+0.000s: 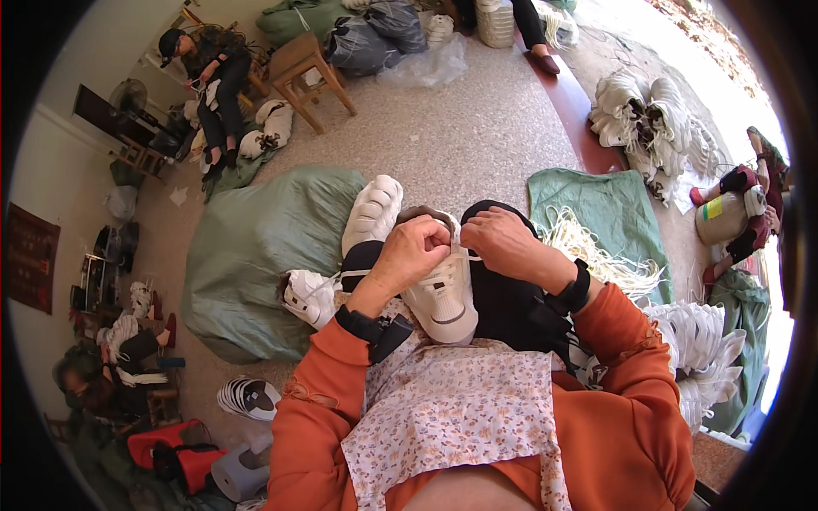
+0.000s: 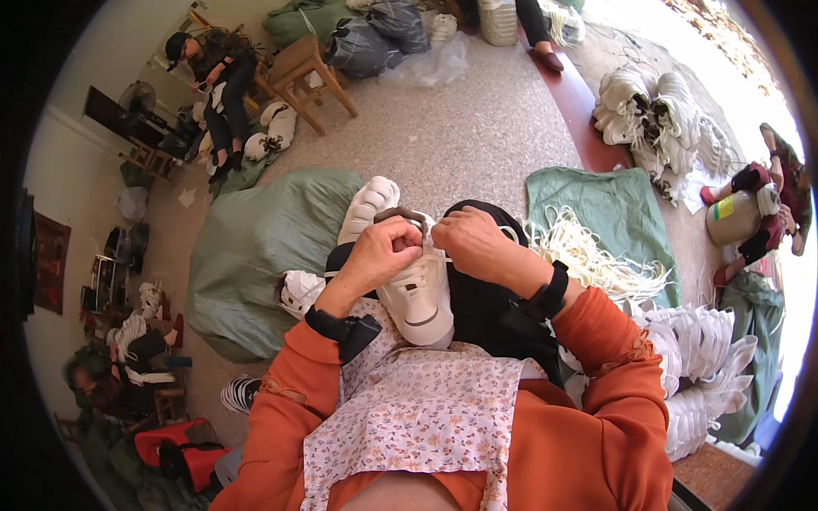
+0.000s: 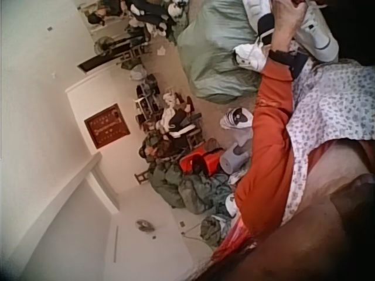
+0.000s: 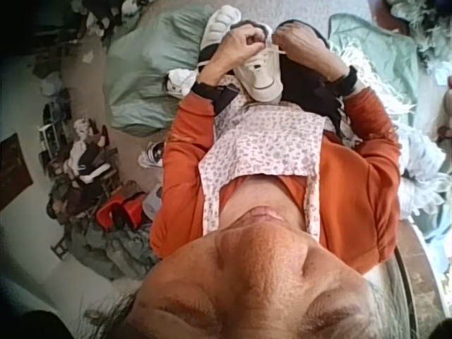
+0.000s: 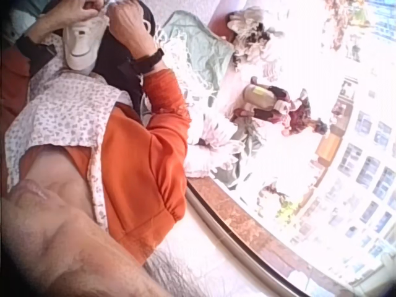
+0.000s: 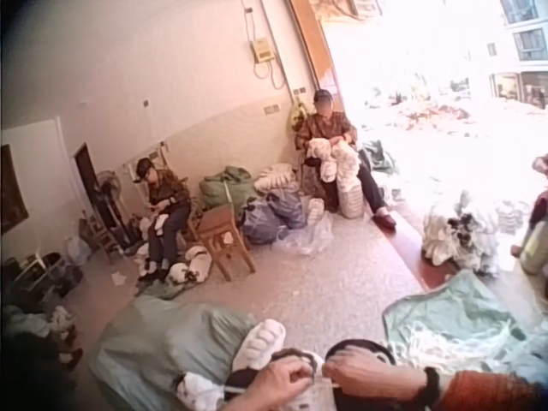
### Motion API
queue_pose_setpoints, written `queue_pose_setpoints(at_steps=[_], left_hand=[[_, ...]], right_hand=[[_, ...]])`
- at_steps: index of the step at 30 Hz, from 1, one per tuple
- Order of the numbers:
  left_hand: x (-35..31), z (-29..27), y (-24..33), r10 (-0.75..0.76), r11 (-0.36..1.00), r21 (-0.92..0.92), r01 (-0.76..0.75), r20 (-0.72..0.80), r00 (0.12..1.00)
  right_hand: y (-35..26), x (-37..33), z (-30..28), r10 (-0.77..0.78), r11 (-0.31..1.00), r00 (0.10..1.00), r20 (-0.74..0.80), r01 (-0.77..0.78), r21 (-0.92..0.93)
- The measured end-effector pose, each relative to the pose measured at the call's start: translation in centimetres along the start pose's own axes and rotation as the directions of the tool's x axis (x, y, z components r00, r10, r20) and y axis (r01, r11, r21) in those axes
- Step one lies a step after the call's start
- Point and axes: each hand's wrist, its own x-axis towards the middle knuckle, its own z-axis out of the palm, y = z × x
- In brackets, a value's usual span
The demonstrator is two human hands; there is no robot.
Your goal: The recorder is lacing shoe uppers by hand as part of a shoe assembly line.
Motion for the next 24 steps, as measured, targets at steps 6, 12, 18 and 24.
queue_pose_setpoints(at_steps=[6,12,18,24], left_hand=[[-0.1,-0.1,0.0,0.020,1.000,0.008,-0.020,0.000,1.000],[0.0,-0.2,-0.2,0.006,1.000,-0.012,-0.006,0.026,1.000],[0.3,-0.1,-0.1,0.011,0.999,0.035,-0.012,0.030,1.000],[0.2,0.6,0.7,0.290,0.834,0.489,-0.256,0.006,0.957]], right_hand=[[1.1,1.2,-1.5,0.094,0.932,0.987,0.133,-0.134,0.336],[4.2,2.8,-1.6,-0.029,0.722,0.978,0.206,-0.122,0.681],[5.1,3.1,0.2,-0.043,0.711,0.988,0.148,-0.074,0.699],[5.1,2.7,0.4,-0.032,0.687,0.992,0.125,-0.069,0.724]])
